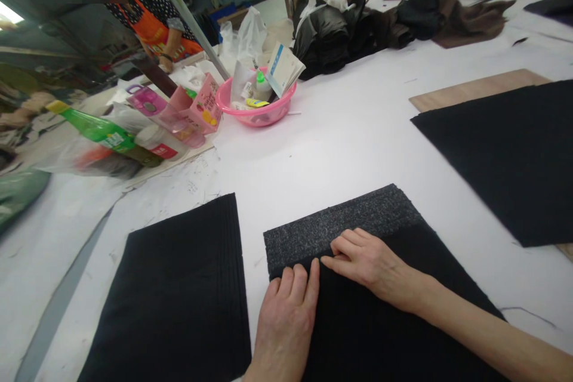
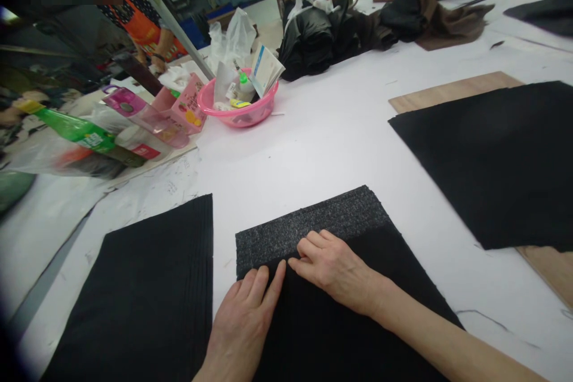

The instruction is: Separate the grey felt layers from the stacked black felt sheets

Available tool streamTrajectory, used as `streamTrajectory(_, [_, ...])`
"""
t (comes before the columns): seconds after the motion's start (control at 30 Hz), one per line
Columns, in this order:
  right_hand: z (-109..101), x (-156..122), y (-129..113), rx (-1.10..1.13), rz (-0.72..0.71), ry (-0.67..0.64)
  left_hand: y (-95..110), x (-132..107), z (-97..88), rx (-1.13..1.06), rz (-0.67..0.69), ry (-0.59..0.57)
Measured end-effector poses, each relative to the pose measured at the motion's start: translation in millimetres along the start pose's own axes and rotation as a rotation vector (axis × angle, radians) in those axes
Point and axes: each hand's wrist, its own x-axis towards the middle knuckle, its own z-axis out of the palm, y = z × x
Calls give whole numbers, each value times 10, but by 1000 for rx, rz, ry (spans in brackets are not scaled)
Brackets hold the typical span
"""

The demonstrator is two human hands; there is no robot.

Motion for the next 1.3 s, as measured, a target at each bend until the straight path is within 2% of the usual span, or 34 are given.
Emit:
streamTrajectory(0.2, [-75,-20,105,67,-21,-42,47,58,95,-67,41,85])
streamTrajectory(0.33, [-155,-93,240,107,-42,-89,25,86,77,-83,97,24])
streamTrajectory(0.53, [-241,-223,352,133,-12,-97,-6,111,64,-78,107,-33])
streamTrajectory(1.17, [-230,-328,391,124,41,-60,-35,295,6,-127,142,-98])
streamTrajectory(1.3, [-236,-323,382,126,39,-75,10,333,56,-92,195,-50])
